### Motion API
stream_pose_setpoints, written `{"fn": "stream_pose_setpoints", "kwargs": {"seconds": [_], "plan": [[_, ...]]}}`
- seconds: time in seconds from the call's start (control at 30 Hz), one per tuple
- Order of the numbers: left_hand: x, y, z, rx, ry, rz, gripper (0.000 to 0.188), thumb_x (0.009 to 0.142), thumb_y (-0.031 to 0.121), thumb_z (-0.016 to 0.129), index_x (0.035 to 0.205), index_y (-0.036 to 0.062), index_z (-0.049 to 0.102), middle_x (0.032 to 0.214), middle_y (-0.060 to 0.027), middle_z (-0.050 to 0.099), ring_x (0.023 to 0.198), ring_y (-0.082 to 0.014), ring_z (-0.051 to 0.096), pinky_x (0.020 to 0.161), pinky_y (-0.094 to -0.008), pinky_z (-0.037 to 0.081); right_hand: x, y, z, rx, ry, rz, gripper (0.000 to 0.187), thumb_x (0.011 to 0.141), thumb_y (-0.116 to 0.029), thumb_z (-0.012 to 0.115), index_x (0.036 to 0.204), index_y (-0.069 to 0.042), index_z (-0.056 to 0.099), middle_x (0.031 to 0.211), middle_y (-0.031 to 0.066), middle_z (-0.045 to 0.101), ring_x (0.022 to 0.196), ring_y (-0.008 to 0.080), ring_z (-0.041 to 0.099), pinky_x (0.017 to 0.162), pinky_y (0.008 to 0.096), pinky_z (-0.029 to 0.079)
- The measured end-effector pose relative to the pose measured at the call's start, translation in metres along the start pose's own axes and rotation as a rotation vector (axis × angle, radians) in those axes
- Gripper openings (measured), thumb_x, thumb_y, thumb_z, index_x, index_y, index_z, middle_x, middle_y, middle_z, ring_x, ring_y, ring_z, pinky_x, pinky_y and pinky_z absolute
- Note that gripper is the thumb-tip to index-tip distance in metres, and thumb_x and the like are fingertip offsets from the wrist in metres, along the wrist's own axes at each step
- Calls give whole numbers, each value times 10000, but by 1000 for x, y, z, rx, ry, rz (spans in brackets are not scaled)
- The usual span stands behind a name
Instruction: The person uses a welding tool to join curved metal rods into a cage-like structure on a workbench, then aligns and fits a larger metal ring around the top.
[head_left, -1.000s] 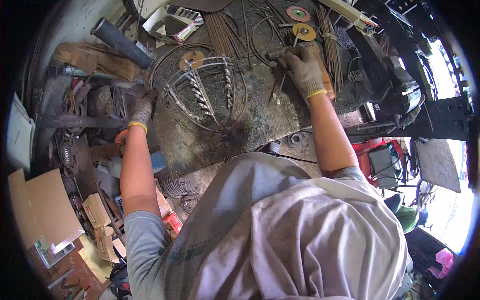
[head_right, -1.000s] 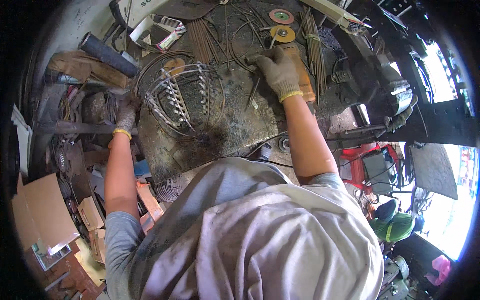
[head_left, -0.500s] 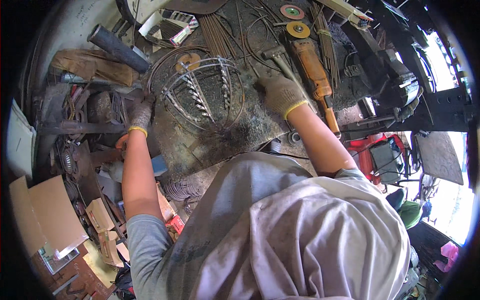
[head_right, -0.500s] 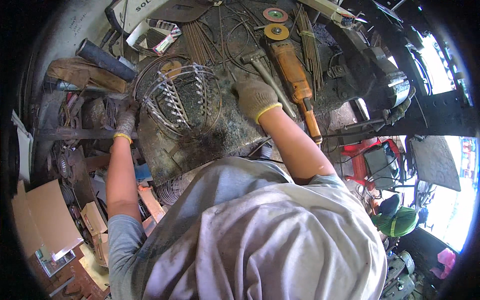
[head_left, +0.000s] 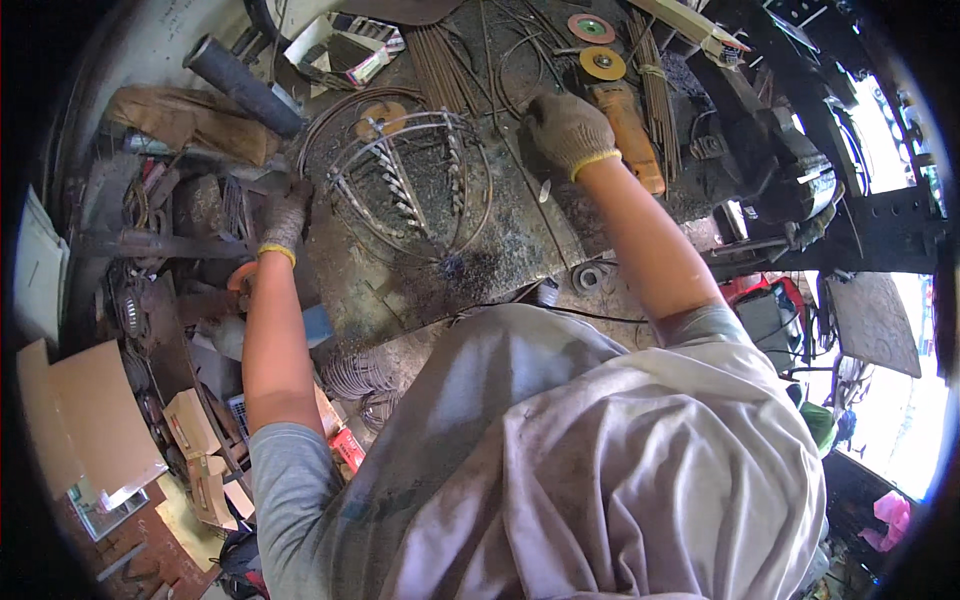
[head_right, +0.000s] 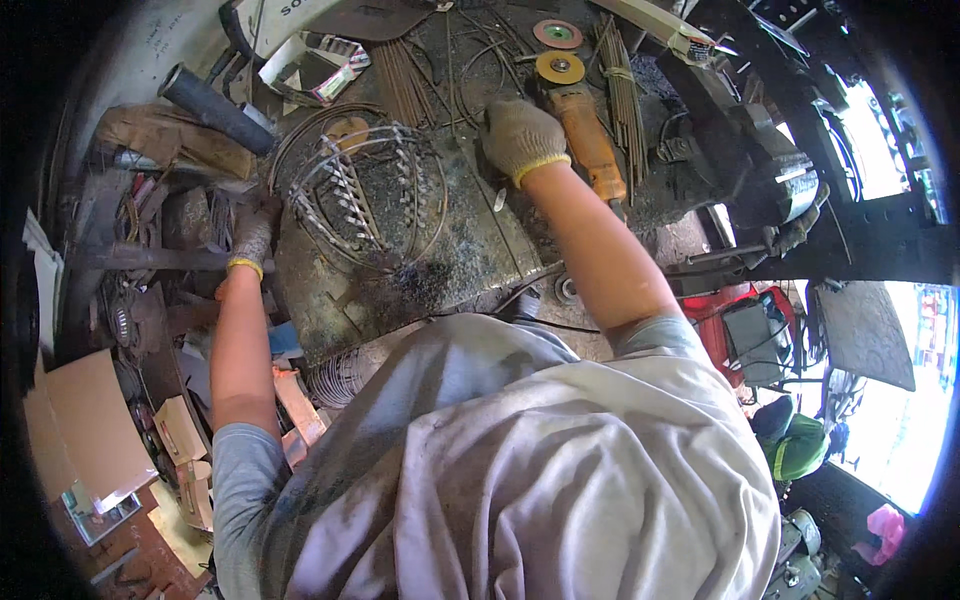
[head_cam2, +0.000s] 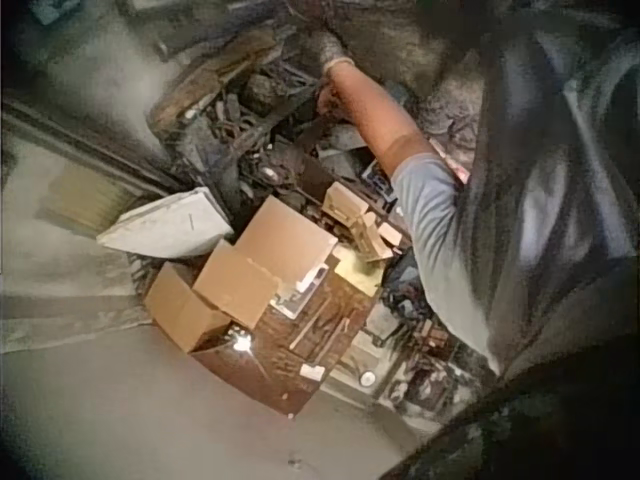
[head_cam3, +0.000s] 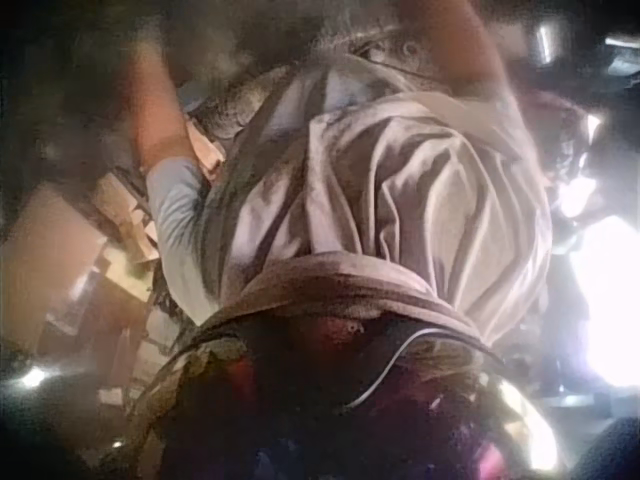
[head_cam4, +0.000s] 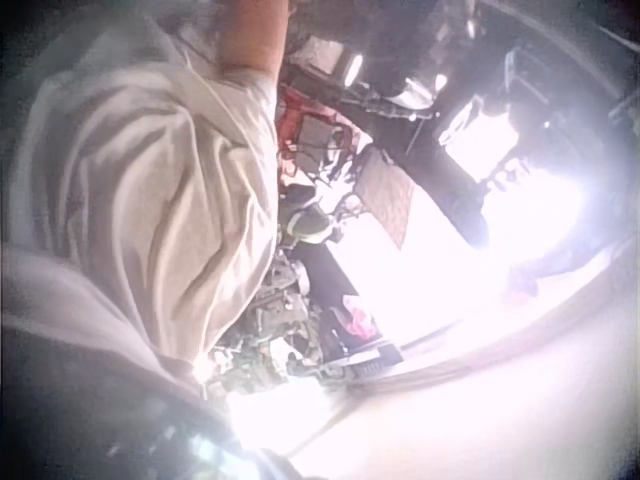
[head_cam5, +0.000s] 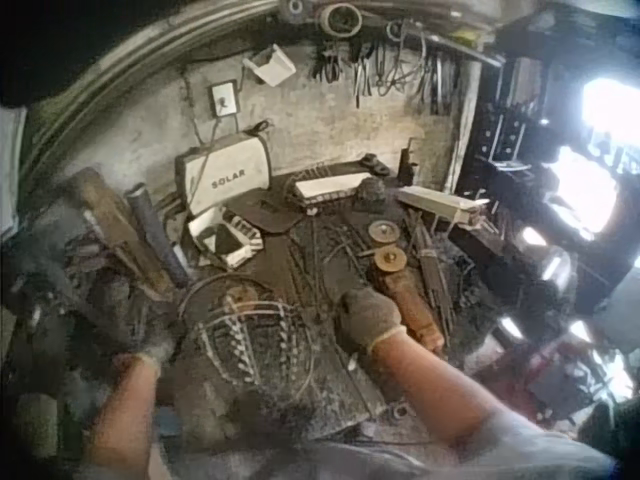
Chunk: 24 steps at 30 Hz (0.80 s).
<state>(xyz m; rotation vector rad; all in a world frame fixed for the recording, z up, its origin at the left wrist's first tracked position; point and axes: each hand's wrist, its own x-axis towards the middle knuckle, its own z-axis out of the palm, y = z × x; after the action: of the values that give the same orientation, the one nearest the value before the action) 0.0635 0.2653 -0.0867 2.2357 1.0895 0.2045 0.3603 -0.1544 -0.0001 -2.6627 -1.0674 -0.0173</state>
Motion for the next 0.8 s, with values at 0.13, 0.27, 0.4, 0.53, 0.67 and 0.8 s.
{"fn": "stream_pose_setpoints", "kwargs": {"seconds": [0.13,0.27,0.4,0.53,0.67,0.8], "plan": [[-12,21,-1,54,-18,-101,683,907,576,631,1347,53,654,1280,-261,678,1180,-426,639,1009,-456,473,28,-12,-4,-87,-170,23,293,944,-246,581,1111,-67,740,1185,221,724,1101,373,709,913,474,580],[-7,5,-2,7,-29,-169,682,913,565,624,1369,59,639,1322,-246,662,1226,-429,617,1039,-469,457,41,-31,-13,-145,-294,62,309,948,-216,577,1164,-79,749,1264,191,710,1168,378,691,936,481,574],[-2,-11,0,203,110,-17,597,928,506,644,1329,65,661,1023,-153,680,879,-279,604,778,-417,465,70,-23,13,-118,-347,42,389,923,-281,602,1173,-22,750,1261,235,693,1187,373,678,975,442,551],[-14,29,3,143,-29,-96,637,922,565,570,1375,121,631,1321,-220,616,1192,-408,574,999,-482,444,97,10,40,-151,-455,-15,385,921,-235,600,1235,-51,725,1314,202,679,1234,378,654,1000,481,533],[-24,27,-5,164,36,-129,598,923,540,555,1359,140,640,1381,-229,626,1260,-450,587,1052,-508,446,105,-11,18,-216,-604,-218,414,915,-253,582,1249,-47,714,1328,208,671,1257,387,636,1009,480,524],[-35,54,-6,139,76,23,553,909,468,592,1300,85,669,1326,-230,659,1223,-437,614,1034,-485,463,97,5,11,-210,-468,-201,462,917,-334,560,1238,-39,715,1298,240,674,1229,402,641,1016,465,515]]}}
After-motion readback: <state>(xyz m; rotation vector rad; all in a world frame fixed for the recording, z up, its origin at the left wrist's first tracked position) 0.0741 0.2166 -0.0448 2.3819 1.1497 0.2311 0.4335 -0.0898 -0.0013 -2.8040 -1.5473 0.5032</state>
